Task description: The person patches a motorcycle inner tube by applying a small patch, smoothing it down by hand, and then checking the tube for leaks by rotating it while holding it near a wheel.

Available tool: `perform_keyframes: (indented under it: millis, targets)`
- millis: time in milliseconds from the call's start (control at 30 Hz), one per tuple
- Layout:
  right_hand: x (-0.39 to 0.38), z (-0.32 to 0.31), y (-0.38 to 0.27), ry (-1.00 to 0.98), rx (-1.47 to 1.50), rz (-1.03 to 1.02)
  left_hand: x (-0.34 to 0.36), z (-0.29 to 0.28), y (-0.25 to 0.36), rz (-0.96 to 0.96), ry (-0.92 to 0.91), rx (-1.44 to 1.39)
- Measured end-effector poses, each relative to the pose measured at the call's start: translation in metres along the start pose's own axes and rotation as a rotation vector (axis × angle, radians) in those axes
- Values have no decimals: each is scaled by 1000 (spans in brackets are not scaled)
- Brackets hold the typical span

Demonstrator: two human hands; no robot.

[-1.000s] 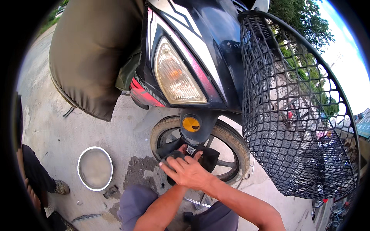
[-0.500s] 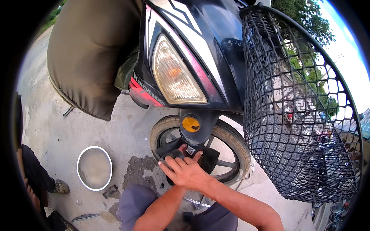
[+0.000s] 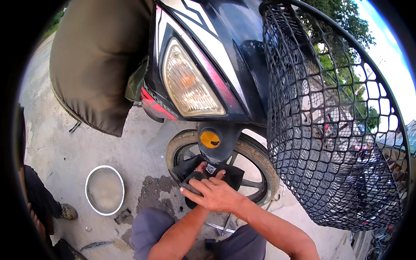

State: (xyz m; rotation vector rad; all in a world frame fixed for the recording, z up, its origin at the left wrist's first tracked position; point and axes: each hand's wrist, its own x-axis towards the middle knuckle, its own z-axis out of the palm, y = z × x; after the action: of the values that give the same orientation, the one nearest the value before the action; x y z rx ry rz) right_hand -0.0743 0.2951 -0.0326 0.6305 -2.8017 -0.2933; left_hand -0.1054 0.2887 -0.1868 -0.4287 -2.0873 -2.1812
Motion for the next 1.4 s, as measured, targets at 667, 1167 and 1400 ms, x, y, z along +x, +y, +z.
perform_keyframes:
  millis: [667, 1167, 1400]
  targets:
    - [-32, 4, 18, -29, -64, -77, 4, 10, -8, -43, -29, -182]
    - [-36, 9, 19, -63, -21, -76, 0, 5, 6, -111, -3, -238]
    - [-37, 13, 36, 7, 0, -142, 6, 6, -3, -248, -52, -364]
